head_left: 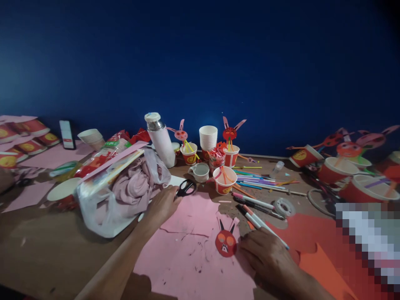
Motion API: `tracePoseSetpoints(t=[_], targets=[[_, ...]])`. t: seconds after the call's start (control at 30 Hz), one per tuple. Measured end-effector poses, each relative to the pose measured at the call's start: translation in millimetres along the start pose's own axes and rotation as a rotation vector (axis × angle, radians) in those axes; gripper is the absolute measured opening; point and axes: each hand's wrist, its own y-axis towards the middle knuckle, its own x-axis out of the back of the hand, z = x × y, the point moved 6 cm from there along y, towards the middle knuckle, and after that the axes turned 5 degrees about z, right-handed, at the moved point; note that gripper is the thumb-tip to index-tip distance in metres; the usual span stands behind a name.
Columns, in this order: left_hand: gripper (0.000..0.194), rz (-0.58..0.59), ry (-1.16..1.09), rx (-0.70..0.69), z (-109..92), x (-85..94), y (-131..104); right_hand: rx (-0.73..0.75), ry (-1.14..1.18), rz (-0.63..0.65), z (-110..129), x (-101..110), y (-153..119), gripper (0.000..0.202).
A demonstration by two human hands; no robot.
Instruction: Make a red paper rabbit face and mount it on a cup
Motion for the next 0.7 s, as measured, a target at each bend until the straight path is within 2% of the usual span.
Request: tracePoseSetpoints(t=[0.23, 0.5, 0.7], targets=[[0.023, 0.009, 0.016, 0.016, -1.5, 0.6, 0.8, 0.004, -0.013, 0.07, -2.6, -8.0, -3.7, 0.026], [0.024, 0.004, 0.015, 0.052, -4.7, 4.9, -2.1, -0.008, -0.022, 0.081, -6.4, -12.7, -5.5, 0.026], [0.023, -0.008, -0.007, 0.036, -9.5, 2.5, -4.6, 0.0, -0.002, 0.044, -6.0, -9.8, -4.0, 0.028]])
